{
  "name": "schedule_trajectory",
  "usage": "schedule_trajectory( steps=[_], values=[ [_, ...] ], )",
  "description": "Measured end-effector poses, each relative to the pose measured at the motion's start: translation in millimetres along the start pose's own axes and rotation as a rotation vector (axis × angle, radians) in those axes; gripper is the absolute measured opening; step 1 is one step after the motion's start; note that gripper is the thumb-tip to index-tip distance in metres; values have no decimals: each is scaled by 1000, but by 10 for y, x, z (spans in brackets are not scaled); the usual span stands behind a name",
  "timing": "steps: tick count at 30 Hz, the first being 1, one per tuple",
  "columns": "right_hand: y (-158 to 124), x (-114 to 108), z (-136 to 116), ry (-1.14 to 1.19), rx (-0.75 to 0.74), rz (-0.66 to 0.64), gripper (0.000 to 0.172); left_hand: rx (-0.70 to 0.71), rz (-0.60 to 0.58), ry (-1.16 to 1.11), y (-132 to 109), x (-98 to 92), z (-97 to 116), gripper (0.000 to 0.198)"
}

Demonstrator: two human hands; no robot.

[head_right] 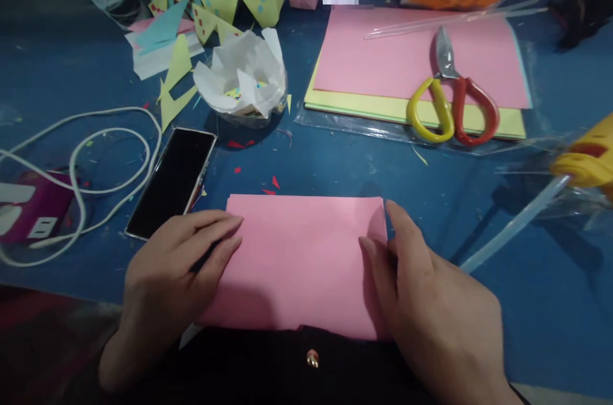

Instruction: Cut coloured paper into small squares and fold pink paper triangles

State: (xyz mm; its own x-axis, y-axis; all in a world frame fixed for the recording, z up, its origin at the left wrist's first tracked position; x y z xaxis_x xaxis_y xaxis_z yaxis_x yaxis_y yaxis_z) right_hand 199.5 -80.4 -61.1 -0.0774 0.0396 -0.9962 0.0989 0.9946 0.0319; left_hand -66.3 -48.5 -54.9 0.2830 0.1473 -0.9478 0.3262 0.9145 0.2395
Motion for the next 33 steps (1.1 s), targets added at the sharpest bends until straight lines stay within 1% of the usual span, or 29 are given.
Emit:
schedule_trajectory(
  steps=[3, 6, 8, 9, 13, 16, 21, 25, 28, 33],
  values=[
    [-4, 2, 12, 9, 30, -35, 47, 88, -138, -52, -59, -88, -24, 31],
    [-24, 16, 31, -3, 53, -44, 43, 166, -252, -61, -157, -166, -25, 61],
    [-40, 29, 43, -11, 60, -48, 43, 213, -284, -27, -200, -179, -3, 82],
    [-45, 34, 47, -12, 63, -44, 43, 225, -289, -6, -208, -173, 13, 89],
    [-46, 51, 53, -14, 66, -34, 43, 221, -291, 42, -182, -117, 76, 104],
    [-38, 61, 52, -20, 56, -40, 44, 211, -288, 56, -157, -91, 95, 104],
    [-52, 70, 60, -11, 85, -50, 45, 213, -286, 75, -151, -87, 81, 96],
    [-59, 67, 61, 35, 104, -10, 46, 240, -286, 94, -157, -85, 67, 89],
    [-54, 64, 60, 51, 125, -15, 48, 252, -296, 103, -162, -80, 63, 85],
    [-40, 67, 61, 44, 132, -47, 47, 233, -306, 93, -165, -68, 62, 88]
  ],
)
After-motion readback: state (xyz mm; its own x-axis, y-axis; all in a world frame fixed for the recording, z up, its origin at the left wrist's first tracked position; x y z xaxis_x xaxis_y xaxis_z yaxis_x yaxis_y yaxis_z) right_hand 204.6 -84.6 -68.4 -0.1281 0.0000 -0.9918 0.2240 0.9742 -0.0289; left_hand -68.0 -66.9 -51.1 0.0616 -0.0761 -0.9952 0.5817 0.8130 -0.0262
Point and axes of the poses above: each hand's wrist, its own y-axis towards the middle knuckle, its own x-axis out of the palm, z = x × y, the point moved 1 cm from there along y, towards the middle knuckle, and after that the axes turned 4 degrees about y, right-handed, at the moved point
